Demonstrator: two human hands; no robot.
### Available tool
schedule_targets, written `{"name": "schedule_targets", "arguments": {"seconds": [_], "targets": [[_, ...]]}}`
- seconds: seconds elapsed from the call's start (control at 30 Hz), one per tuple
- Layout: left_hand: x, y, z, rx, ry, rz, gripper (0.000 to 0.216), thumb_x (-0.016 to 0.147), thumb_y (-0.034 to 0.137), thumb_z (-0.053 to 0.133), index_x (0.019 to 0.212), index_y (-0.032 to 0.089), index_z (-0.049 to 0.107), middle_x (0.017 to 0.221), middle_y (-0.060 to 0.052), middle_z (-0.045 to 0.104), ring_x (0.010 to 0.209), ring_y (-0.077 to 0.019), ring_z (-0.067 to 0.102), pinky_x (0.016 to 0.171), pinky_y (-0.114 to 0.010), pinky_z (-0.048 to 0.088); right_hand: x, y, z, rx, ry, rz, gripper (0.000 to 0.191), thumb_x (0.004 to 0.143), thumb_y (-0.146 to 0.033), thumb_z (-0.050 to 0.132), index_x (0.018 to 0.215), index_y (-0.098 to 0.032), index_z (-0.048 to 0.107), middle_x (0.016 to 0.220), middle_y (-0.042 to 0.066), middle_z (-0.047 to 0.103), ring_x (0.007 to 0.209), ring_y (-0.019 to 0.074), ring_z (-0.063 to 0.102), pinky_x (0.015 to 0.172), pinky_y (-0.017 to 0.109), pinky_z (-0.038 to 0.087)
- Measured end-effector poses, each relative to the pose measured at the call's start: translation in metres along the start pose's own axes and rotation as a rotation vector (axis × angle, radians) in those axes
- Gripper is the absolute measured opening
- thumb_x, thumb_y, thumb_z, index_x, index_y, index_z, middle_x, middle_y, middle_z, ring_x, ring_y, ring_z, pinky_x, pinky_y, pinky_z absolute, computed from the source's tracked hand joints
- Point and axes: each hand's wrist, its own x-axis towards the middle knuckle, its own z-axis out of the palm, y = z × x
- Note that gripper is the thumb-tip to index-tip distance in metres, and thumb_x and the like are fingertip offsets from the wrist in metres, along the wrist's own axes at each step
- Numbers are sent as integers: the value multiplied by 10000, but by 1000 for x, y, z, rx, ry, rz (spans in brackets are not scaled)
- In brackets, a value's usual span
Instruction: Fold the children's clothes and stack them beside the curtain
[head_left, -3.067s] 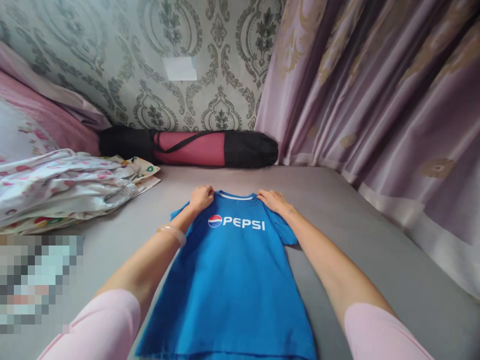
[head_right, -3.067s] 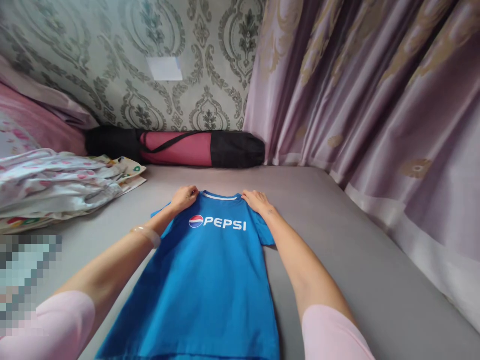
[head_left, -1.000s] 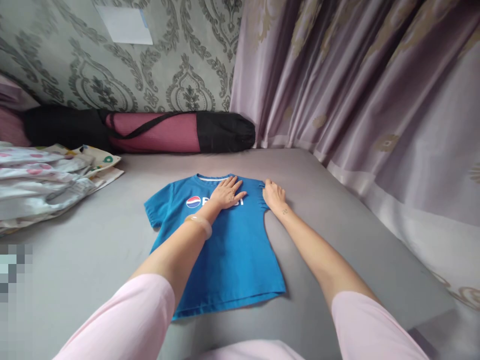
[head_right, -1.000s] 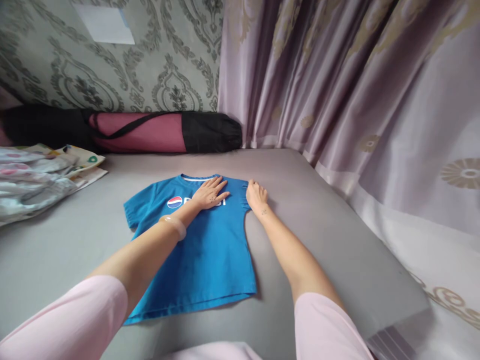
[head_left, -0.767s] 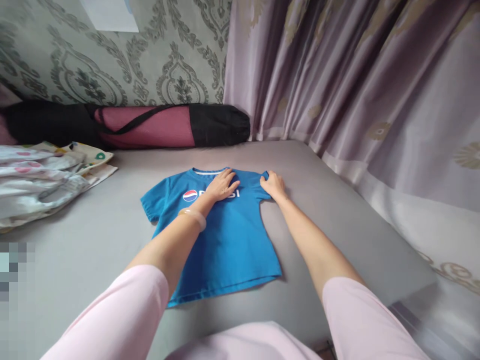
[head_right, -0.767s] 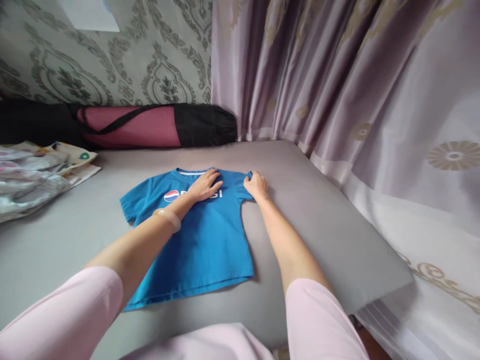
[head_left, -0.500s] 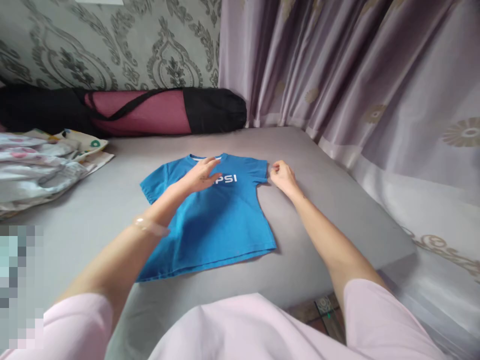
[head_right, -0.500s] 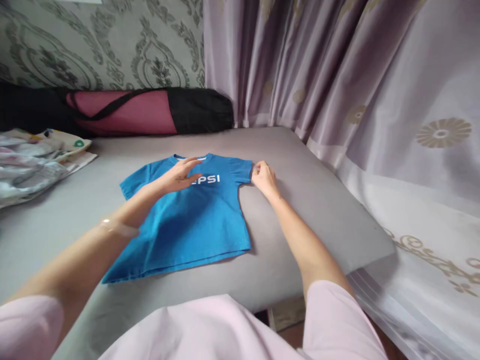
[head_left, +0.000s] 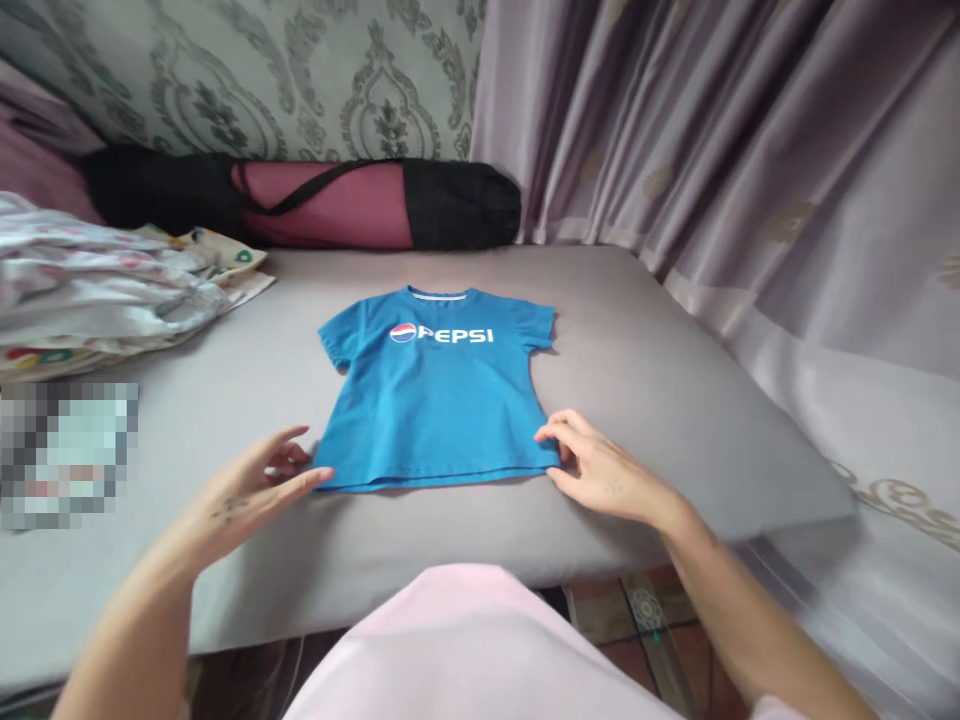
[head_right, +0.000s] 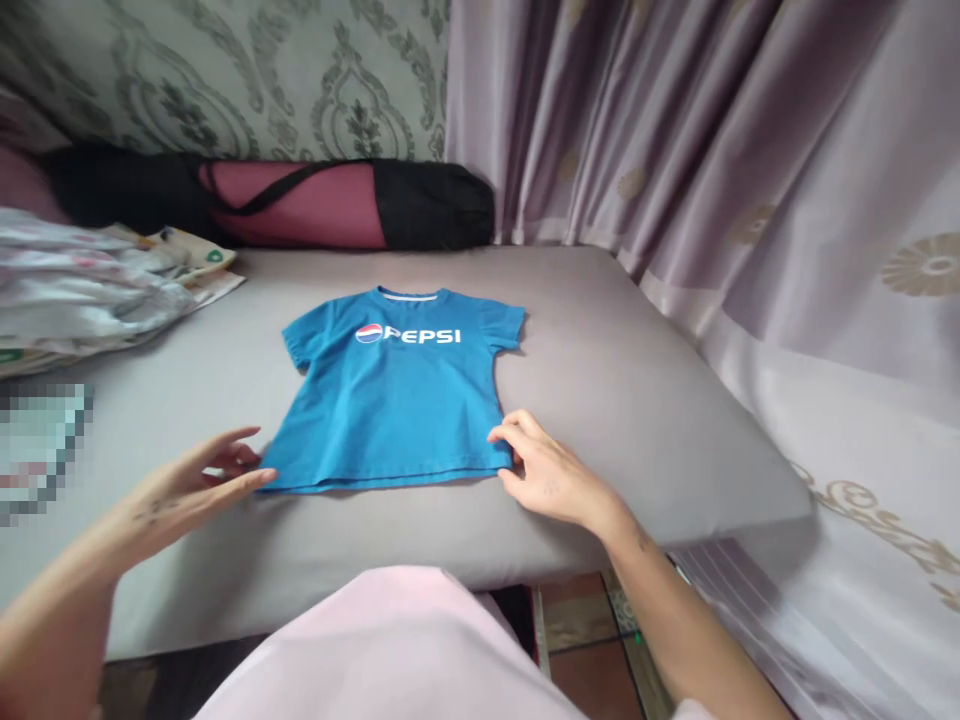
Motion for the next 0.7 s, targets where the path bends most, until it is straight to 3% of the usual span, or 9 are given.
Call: {"name": "schedule_targets", "arguments": {"seconds": [0.2, 0.3, 0.43, 0.57, 0.7], "targets": [[-20, -9, 21, -89, 71, 156, 667, 728, 533, 668, 1323, 277, 510, 1041, -52, 608, 856, -193, 597, 729, -315, 536, 2, 10, 27, -223, 153, -15, 443, 805, -165, 470, 1214, -313, 554, 1279, 97, 523, 827, 192, 663, 758, 338, 552], [-20, -9, 25, -84, 101, 225, 541, 835, 473, 566, 1320, 236, 528, 1001, -51, 615, 842, -175, 576, 745, -301, 512, 5, 12, 37, -292, 267, -2, 358, 842, -187, 447, 1159, -282, 583, 1236, 91, 552, 746, 179, 656, 696, 341, 537], [-18, 5, 34, -33, 204, 170, 488, 885, 449, 477, 1297, 199, 555, 889, -29, 625, 734, -158, 561, 708, -294, 485, 10, 6, 45, -350, 400, 30, 209, 895, -245, 466, 1031, -235, 623, 1112, 60, 594, 698, 152, 641, 615, 292, 480], [-11, 15, 42, 146, 305, 132, 475, 889, 454, 464, 1267, 195, 589, 795, -17, 619, 693, -176, 564, 693, -307, 464, 13, -5, 45, -485, 426, 117, 181, 933, -281, 488, 995, -232, 651, 1002, 42, 648, 696, 157, 639, 552, 276, 400], [-8, 4, 33, 274, 302, 278, 474, 839, 271, 446, 1290, 206, 577, 894, -44, 647, 779, -199, 591, 728, -305, 469, 7, -9, 36, -524, 376, 202, 209, 928, -210, 472, 1048, -242, 640, 999, 30, 677, 724, 168, 642, 558, 276, 386]]}}
